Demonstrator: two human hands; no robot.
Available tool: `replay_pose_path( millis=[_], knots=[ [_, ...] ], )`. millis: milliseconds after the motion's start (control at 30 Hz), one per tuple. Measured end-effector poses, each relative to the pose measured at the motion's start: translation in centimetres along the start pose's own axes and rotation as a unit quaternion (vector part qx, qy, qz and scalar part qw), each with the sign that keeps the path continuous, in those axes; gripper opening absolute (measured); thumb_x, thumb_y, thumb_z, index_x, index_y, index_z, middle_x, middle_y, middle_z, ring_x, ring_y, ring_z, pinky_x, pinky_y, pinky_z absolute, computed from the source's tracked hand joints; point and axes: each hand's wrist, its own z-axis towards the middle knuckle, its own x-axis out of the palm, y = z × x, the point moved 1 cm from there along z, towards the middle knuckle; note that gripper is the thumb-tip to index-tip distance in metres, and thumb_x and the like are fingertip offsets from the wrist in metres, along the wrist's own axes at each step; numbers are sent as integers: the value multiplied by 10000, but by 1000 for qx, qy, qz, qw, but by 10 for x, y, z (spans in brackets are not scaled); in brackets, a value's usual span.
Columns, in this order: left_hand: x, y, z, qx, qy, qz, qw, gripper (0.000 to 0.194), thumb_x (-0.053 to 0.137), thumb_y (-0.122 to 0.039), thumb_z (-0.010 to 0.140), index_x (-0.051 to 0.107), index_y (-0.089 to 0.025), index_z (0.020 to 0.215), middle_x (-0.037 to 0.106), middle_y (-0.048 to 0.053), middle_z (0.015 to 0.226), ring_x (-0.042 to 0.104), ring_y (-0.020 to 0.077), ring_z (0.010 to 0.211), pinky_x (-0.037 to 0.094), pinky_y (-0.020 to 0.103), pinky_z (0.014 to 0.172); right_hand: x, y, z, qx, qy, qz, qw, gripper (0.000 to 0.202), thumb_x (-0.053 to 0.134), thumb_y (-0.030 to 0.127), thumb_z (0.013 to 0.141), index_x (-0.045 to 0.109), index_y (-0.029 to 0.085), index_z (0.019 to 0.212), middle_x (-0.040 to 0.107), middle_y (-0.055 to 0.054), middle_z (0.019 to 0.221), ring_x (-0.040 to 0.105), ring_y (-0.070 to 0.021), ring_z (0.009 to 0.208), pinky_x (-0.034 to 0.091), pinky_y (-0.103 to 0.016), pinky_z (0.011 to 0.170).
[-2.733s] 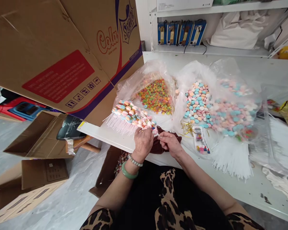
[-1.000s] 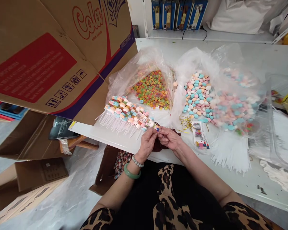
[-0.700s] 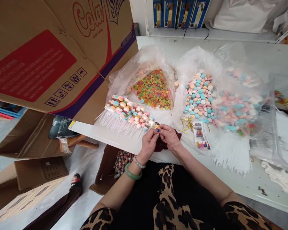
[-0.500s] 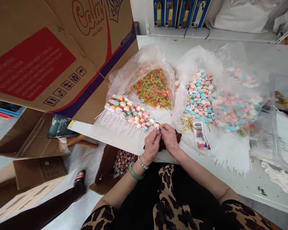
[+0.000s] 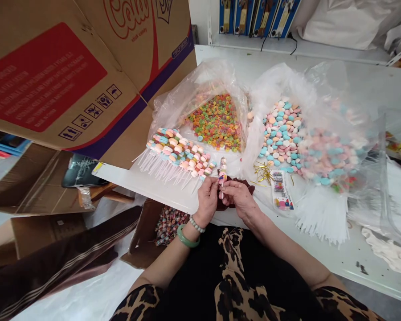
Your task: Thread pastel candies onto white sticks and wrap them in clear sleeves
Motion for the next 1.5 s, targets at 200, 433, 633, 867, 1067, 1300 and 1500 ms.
replay_pose_path(
  millis=[200,433,633,867,1067,1300,1500],
  knots=[
    [-3,4,0,0,28,64,998,170,507,-371,928,565,-211,920,631,14,802,586,143,723,452,263,688,0,-1,3,-51,-28,45,997,131,669,258,580,615,168,659,485,54,468,367,-59,435,235,-200,420],
    [-15,3,9,3,51,138,989,157,523,-332,914,620,-209,930,672,15,804,590,143,709,449,264,700,2,-3,1,-21,16,33,999,202,694,314,592,555,183,657,435,75,429,260,-39,384,114,-198,395],
    [-19,11,13,97,-20,242,965,131,625,-309,831,685,-198,866,673,44,727,578,185,698,411,320,756,9,-3,-2,26,56,47,997,249,719,320,584,549,177,696,461,76,430,270,-28,349,122,-185,385],
    [-15,17,12,71,-108,197,972,130,535,-219,838,625,-218,744,591,31,649,496,198,638,352,329,718,24,-10,-2,26,78,63,995,242,712,328,612,531,186,685,461,78,434,258,-29,351,133,-185,372],
    [-12,14,11,55,-71,202,975,231,566,-295,879,594,-222,661,547,17,589,448,176,572,334,318,699,13,-11,9,-67,9,11,998,208,688,349,649,561,186,676,479,61,459,327,-55,406,171,-191,398],
    [-7,12,6,-33,27,70,997,249,600,-265,839,546,-205,603,477,-10,560,435,148,571,364,305,687,4,-20,20,-151,-26,-80,985,203,622,375,732,528,218,645,466,64,482,358,-92,448,266,-230,454],
    [-14,2,14,-267,145,-350,886,286,777,-298,690,689,-185,938,682,37,915,602,152,802,472,290,764,-1,-16,11,-275,-79,-347,893,166,512,326,860,590,238,743,595,11,621,538,-160,602,383,-279,626]
  ],
)
